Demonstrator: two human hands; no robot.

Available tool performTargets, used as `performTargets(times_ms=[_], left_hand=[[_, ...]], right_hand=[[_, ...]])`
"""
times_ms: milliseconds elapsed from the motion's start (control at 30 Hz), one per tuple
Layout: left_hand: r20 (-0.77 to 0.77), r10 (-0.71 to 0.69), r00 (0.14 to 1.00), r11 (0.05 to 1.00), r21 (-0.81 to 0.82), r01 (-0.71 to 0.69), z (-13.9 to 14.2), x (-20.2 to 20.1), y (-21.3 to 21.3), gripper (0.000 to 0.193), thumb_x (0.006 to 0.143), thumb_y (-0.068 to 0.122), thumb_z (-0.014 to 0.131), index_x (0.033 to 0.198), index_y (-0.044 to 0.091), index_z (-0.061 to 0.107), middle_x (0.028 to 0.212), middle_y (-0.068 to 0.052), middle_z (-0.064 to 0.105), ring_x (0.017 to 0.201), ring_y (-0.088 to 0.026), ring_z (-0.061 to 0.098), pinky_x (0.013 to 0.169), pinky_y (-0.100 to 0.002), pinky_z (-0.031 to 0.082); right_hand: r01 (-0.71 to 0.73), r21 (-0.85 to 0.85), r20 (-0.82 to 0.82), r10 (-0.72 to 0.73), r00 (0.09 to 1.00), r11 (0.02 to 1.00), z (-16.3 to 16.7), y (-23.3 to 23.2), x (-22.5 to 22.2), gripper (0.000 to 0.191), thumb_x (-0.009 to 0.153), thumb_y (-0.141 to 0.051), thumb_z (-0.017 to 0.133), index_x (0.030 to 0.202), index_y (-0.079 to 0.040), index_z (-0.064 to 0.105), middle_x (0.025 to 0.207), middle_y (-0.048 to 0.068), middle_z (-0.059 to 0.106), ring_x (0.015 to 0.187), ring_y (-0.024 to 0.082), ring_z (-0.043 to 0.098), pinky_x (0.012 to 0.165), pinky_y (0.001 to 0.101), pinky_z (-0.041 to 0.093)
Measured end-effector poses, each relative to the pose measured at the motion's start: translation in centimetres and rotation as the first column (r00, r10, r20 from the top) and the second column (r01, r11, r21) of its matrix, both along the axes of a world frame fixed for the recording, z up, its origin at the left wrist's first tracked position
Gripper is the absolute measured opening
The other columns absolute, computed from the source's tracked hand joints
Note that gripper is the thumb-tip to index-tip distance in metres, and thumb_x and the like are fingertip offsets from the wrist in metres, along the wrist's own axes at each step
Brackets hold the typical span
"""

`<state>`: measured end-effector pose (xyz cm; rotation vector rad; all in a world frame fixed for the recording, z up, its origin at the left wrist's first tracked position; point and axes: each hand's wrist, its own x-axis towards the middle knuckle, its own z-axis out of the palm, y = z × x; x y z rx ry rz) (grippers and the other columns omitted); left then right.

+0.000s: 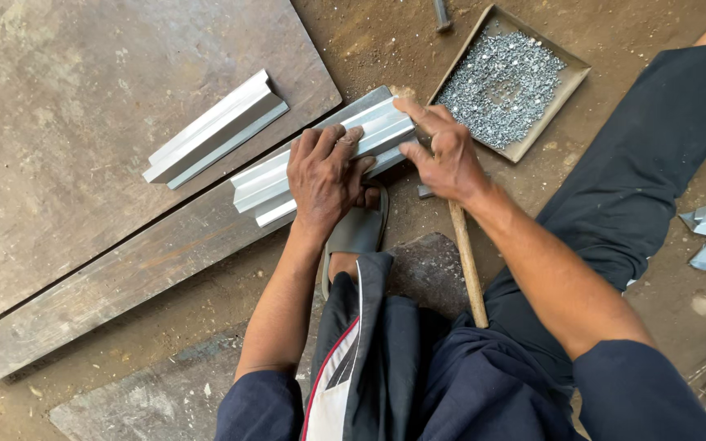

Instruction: The person sits on the floor and uses a hammer and chisel to cut aluminum profiles into short pieces. They repeatedly position the chisel on the profile, strike it with the hammer, and separate the cut piece, stacking the finished pieces nearby.

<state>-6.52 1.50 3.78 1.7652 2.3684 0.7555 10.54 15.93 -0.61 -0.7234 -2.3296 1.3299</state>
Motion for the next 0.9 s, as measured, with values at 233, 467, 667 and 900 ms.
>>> performTargets(times_ms=[233,467,667,900], left_hand=[[0.013,-0.017,1.0,1.0,-0.023,0.017,0.2,0.5,-0.1,0.045,0.088,0.03,0.081,0.127,0.013,0.068,0.119,-0.006,0.064,0.109,-0.029,0.057,0.093,-0.043,0.045],[-0.121,-0.129,0.984,0.992,-0.022,0.128,1.3,0.1,1.5,0.074,0.091,0.052,0.072,0.155,0.026,0.042,0.143,-0.017,0.046,0.127,-0.042,0.049,0.106,-0.055,0.037],[0.094,-0.279,0.956,0.894,-0.338,0.295,0.4,-1.1,6.4,0.056,0.099,0.057,0.061,0.149,0.036,0.049,0.125,-0.022,0.056,0.108,-0.041,0.062,0.086,-0.052,0.05],[0.135,-0.227,0.964,0.928,-0.272,0.257,0.1,-1.0,7.8,0.044,0.099,0.048,0.063,0.137,0.028,0.055,0.106,-0.015,0.062,0.097,-0.039,0.067,0.075,-0.05,0.055]], right_hand=[[-0.008,0.269,0.108,-0.022,0.994,0.963,2.1,-1.8,1.5,0.068,0.082,-0.005,0.081,0.139,0.02,0.053,0.157,0.027,0.044,0.135,0.038,0.052,0.114,0.0468,0.042],[0.238,0.023,0.486,-0.218,0.846,0.971,-0.5,-5.2,11.6,0.04,0.09,-0.021,0.077,0.092,0.018,0.067,0.153,0.022,0.048,0.116,0.03,0.06,0.107,0.0418,0.049],[0.523,-0.762,0.529,-0.098,0.843,0.382,-3.4,-11.5,14.7,0.037,0.099,-0.027,0.071,0.095,0.007,0.057,0.075,0.01,0.052,0.056,0.015,0.049,0.049,0.0368,0.044],[0.412,-0.66,0.401,-0.17,0.9,0.628,4.1,-3.8,11.6,0.023,0.098,-0.028,0.061,0.087,-0.007,0.057,0.057,-0.002,0.052,0.044,0.008,0.048,0.04,0.0266,0.042]])
